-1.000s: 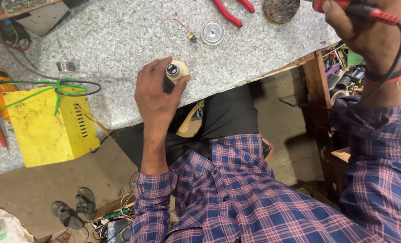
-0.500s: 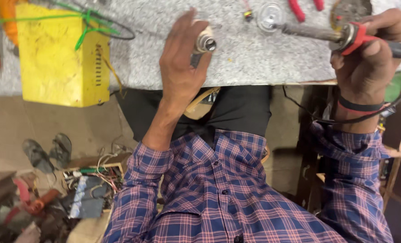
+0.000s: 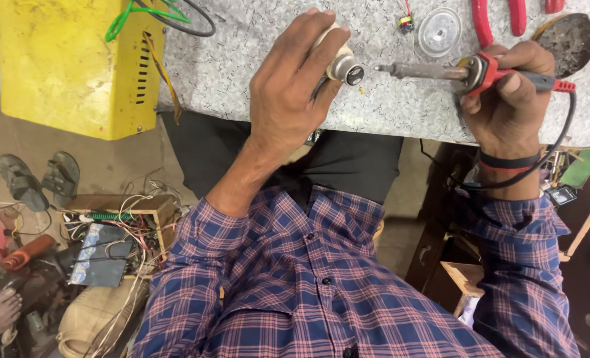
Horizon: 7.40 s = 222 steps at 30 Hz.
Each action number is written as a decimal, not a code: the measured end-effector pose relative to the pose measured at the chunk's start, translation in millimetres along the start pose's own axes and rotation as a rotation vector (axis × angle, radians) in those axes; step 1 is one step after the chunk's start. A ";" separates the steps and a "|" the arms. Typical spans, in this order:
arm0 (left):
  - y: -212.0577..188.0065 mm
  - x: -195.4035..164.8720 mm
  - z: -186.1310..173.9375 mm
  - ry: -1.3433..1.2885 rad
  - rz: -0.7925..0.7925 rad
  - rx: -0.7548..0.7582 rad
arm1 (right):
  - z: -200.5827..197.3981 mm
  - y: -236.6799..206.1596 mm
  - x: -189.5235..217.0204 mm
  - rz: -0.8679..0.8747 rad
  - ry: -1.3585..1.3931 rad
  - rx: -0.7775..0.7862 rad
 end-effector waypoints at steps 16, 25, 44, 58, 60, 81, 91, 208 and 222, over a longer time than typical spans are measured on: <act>4.5 -4.2 -2.0 -0.008 -0.032 0.025 | 11.6 6.7 1.6 0.017 0.013 0.018; 2.6 0.6 -2.8 0.078 -0.005 -0.072 | 18.5 5.9 6.4 -0.159 -0.354 0.045; 3.1 6.6 5.1 0.010 -0.082 -0.036 | 37.0 1.2 17.0 -0.223 -0.774 0.013; 32.5 13.4 -8.0 0.122 0.105 0.118 | 39.8 -1.9 17.5 -0.320 -0.936 0.055; 34.5 15.2 -10.7 0.101 0.124 0.142 | 37.6 -2.8 16.8 -0.314 -0.920 0.078; 39.4 17.6 -10.0 -0.051 0.089 0.171 | 25.5 -9.9 12.3 -0.288 -0.918 0.072; 44.9 14.7 -4.9 -0.078 0.097 0.176 | 29.0 -4.4 10.0 -0.344 -0.858 0.123; 53.4 28.5 -17.2 -0.521 -0.022 0.381 | 19.9 -8.8 -1.6 -0.285 -0.459 -0.054; 52.7 29.1 -17.1 -0.486 0.029 0.349 | 26.7 -9.7 6.0 -0.349 -0.693 -0.042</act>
Point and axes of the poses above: each hand's wrist, its own y-axis towards the middle knuckle, its own z-axis out of the palm, x = y × z, the point moved 3 cm from there along y, towards the middle knuckle, and after that the axes turned 1 degree about x, right-handed, at the moved point
